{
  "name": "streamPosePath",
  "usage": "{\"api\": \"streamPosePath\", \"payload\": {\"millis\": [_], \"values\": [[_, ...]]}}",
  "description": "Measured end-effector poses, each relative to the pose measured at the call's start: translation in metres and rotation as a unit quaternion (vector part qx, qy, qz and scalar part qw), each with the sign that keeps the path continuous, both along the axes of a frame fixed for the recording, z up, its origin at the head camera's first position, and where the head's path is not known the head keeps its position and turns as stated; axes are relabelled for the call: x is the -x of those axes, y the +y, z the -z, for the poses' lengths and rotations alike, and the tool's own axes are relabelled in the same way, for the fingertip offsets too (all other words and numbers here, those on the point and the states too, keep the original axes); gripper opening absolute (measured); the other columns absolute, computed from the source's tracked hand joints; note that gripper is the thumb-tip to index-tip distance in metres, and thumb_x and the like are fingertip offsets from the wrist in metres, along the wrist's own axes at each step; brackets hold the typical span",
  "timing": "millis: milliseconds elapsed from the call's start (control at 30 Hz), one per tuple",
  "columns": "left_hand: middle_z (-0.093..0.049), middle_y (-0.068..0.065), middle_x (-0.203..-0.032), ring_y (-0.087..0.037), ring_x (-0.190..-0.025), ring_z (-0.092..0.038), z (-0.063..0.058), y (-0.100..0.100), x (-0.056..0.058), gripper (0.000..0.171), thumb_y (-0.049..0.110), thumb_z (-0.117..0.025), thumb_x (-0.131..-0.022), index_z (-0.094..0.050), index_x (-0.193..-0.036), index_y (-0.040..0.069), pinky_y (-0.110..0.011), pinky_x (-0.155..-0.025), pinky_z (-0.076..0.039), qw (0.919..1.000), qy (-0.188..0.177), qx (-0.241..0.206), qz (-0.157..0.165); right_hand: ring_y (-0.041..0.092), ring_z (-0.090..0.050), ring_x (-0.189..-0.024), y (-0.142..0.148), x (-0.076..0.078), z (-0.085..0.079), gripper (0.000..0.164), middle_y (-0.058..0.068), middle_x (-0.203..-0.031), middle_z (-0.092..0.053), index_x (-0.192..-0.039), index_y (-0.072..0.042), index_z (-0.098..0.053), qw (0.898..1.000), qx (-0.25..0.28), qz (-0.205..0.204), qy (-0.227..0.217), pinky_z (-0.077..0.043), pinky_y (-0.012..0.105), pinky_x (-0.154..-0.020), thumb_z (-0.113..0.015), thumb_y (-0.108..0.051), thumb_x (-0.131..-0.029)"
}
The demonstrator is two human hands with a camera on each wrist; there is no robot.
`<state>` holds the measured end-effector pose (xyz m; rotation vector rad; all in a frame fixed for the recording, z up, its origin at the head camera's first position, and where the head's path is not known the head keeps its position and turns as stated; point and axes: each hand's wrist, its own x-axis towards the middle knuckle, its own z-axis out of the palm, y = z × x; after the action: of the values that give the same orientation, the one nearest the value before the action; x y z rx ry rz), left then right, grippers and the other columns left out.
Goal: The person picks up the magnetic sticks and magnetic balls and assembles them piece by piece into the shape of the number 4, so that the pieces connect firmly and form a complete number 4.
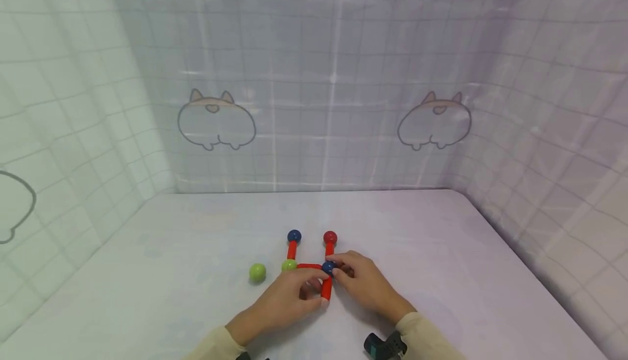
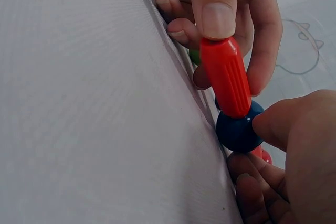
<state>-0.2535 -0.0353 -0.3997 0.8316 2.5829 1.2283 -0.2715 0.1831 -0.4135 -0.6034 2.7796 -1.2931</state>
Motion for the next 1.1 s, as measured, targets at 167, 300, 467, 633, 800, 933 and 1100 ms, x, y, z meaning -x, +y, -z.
{"api": "streamPosePath", "payload": {"millis": [167,300,467,633,800,933,1100], "values": [[-0.063,0.017,-0.090,-0.003,-0.072,-0.056,-0.001,0.001,0.000,0.041,0.023,-0.078,-0.083,-0.066,-0.122,0.021,-0.020,-0.068,-0.050,1.0000,-0.002,0.003,0.001,0.011,-0.057,-0.094,0.001,0.000,0.000,0.030,-0.012,-0.110,-0.061,-0.126,-0.025,-0.065,1.000,0.001,0.002,-0.005,-0.050,0.024,-0.082,-0.062,-0.026,-0.096],[-0.062,0.017,-0.090,-0.004,-0.072,-0.056,-0.003,-0.001,-0.001,0.040,0.025,-0.078,-0.083,-0.067,-0.120,0.023,-0.020,-0.067,-0.050,0.9999,-0.006,0.011,-0.007,0.011,-0.058,-0.092,0.002,-0.001,0.001,0.029,-0.011,-0.109,-0.061,-0.125,-0.023,-0.065,1.000,0.002,0.001,-0.004,-0.051,0.024,-0.081,-0.062,-0.025,-0.096],[-0.063,0.017,-0.091,-0.002,-0.074,-0.057,-0.006,-0.011,-0.001,0.032,0.026,-0.075,-0.086,-0.068,-0.117,0.023,-0.020,-0.064,-0.051,0.9995,0.019,0.017,-0.018,0.011,-0.058,-0.089,0.001,-0.002,0.002,0.029,-0.012,-0.106,-0.061,-0.125,-0.021,-0.066,1.000,0.007,0.000,-0.006,-0.051,0.024,-0.080,-0.062,-0.022,-0.096],[-0.066,0.015,-0.092,-0.002,-0.074,-0.059,-0.013,-0.038,0.003,0.027,0.024,-0.072,-0.089,-0.070,-0.115,0.018,-0.021,-0.065,-0.052,0.9967,0.075,-0.005,-0.030,0.013,-0.057,-0.086,-0.004,-0.001,0.002,0.030,-0.011,-0.103,-0.061,-0.125,-0.022,-0.066,1.000,0.000,-0.001,-0.009,-0.051,0.025,-0.076,-0.063,-0.025,-0.095],[-0.064,0.016,-0.088,-0.004,-0.075,-0.058,-0.017,-0.070,0.010,0.024,0.017,-0.073,-0.087,-0.071,-0.111,0.016,-0.023,-0.068,-0.053,0.9892,0.128,-0.017,-0.070,0.013,-0.056,-0.086,-0.005,0.000,0.000,0.031,-0.011,-0.105,-0.060,-0.125,-0.024,-0.066,1.000,-0.010,0.009,-0.004,-0.051,0.025,-0.074,-0.065,-0.025,-0.094],[-0.061,0.017,-0.084,-0.004,-0.073,-0.056,-0.015,-0.091,0.015,0.023,0.011,-0.075,-0.084,-0.072,-0.107,0.015,-0.024,-0.065,-0.052,0.9790,0.178,-0.024,-0.097,0.013,-0.055,-0.087,-0.005,0.000,-0.002,0.033,-0.011,-0.107,-0.060,-0.127,-0.022,-0.065,1.000,-0.010,0.004,-0.001,-0.051,0.025,-0.075,-0.065,-0.025,-0.094],[-0.060,0.018,-0.083,-0.003,-0.075,-0.056,-0.012,-0.105,0.023,0.022,0.013,-0.076,-0.084,-0.072,-0.105,0.017,-0.025,-0.063,-0.053,0.9721,0.212,-0.022,-0.097,0.013,-0.055,-0.084,-0.005,-0.001,-0.002,0.033,-0.011,-0.099,-0.060,-0.127,-0.022,-0.065,1.000,-0.015,0.011,0.003,-0.050,0.025,-0.071,-0.065,-0.026,-0.094]]}}
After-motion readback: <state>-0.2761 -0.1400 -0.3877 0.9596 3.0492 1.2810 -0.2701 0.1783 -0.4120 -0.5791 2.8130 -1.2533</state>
